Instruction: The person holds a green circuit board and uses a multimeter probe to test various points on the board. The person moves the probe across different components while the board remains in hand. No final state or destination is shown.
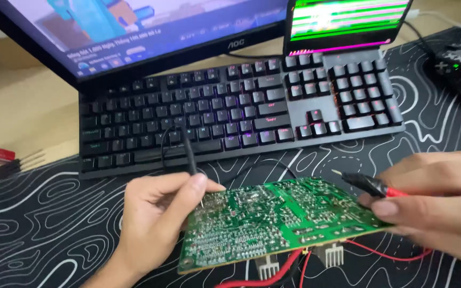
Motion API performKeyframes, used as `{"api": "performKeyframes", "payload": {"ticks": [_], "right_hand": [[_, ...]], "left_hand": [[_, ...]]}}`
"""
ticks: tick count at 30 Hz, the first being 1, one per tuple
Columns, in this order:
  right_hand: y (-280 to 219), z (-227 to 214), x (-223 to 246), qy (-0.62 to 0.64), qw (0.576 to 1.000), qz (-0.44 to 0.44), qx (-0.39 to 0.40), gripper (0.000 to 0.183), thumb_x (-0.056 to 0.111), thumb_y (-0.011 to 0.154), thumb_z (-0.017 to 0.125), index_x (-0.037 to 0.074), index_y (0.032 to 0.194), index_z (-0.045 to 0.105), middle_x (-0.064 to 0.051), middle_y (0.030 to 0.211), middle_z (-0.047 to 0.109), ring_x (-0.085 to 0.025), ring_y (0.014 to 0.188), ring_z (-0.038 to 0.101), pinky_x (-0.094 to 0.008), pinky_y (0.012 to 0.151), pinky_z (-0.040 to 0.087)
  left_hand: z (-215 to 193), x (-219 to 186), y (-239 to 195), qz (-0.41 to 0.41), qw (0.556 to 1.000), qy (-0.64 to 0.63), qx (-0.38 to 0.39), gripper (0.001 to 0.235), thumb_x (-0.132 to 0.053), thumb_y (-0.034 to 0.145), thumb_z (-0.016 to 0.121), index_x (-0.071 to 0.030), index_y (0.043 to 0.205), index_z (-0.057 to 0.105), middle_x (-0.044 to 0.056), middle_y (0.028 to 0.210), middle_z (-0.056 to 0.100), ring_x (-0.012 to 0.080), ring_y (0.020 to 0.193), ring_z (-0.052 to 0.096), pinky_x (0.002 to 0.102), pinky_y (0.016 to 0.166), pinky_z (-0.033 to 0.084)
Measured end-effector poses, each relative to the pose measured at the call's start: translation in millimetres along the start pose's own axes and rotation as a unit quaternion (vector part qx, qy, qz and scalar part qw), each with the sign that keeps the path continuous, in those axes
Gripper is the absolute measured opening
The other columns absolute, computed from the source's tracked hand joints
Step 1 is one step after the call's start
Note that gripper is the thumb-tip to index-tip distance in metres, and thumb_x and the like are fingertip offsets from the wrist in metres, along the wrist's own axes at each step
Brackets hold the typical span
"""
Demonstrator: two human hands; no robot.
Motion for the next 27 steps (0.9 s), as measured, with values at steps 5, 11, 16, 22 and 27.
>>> {"api": "performKeyframes", "payload": {"ticks": [5,11,16,22,27], "right_hand": [[18.4,-14.8,7.3,-0.02,0.999,0.019,-0.015,0.053,0.02,0.095,0.084,0.026,0.145,0.066,0.01,0.12,0.085,-0.003,0.097,0.099,-0.013,0.087,0.082],[12.4,-7.0,-3.1,0.023,0.997,0.054,-0.042,0.05,0.024,0.096,0.079,0.021,0.144,0.066,0.007,0.125,0.089,-0.005,0.097,0.098,-0.013,0.086,0.083],[21.5,-10.4,-4.9,0.05,0.988,0.128,-0.075,0.042,0.02,0.097,0.076,0.021,0.138,0.07,0.007,0.105,0.09,-0.005,0.08,0.095,-0.014,0.078,0.079],[24.9,-12.8,-6.9,0.055,0.978,0.173,-0.098,0.035,0.02,0.097,0.072,0.02,0.131,0.076,0.007,0.106,0.092,-0.005,0.079,0.096,-0.016,0.075,0.075],[17.0,-11.7,-3.5,0.039,0.994,0.078,-0.068,0.04,0.012,0.098,0.073,0.019,0.138,0.071,0.004,0.115,0.087,-0.008,0.088,0.096,-0.016,0.084,0.082]], "left_hand": [[2.4,3.0,3.2,-0.018,0.999,-0.033,0.02,0.042,-0.029,0.109,0.068,0.0,0.101,0.098,-0.002,0.054,0.06,0.0083,0.047,0.054,0.025,0.042,0.043],[2.3,5.2,3.1,-0.014,1.0,0.003,0.019,0.042,-0.029,0.109,0.068,-0.002,0.098,0.099,-0.005,0.063,0.071,0.0052,0.062,0.057,0.025,0.057,0.045],[6.5,7.9,4.1,-0.026,0.998,0.013,0.05,0.048,-0.031,0.109,0.066,-0.004,0.091,0.1,-0.004,0.054,0.065,0.0065,0.051,0.047,0.029,0.049,0.034],[12.1,21.0,4.8,-0.091,0.991,-0.054,0.083,0.05,-0.027,0.109,0.065,0.005,0.089,0.097,0.018,0.048,0.077,0.0173,0.029,0.06,0.024,0.028,0.047],[8.9,10.7,5.1,-0.028,0.996,-0.012,0.081,0.044,-0.031,0.107,0.067,-0.003,0.095,0.099,0.002,0.053,0.062,0.0101,0.043,0.05,0.026,0.04,0.037]]}}
Point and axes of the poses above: each hand's wrist, its own y-axis towards the middle knuckle, its own z-axis out of the palm, x = y × z, the point moved 9 cm from there along y, towards the middle knuckle
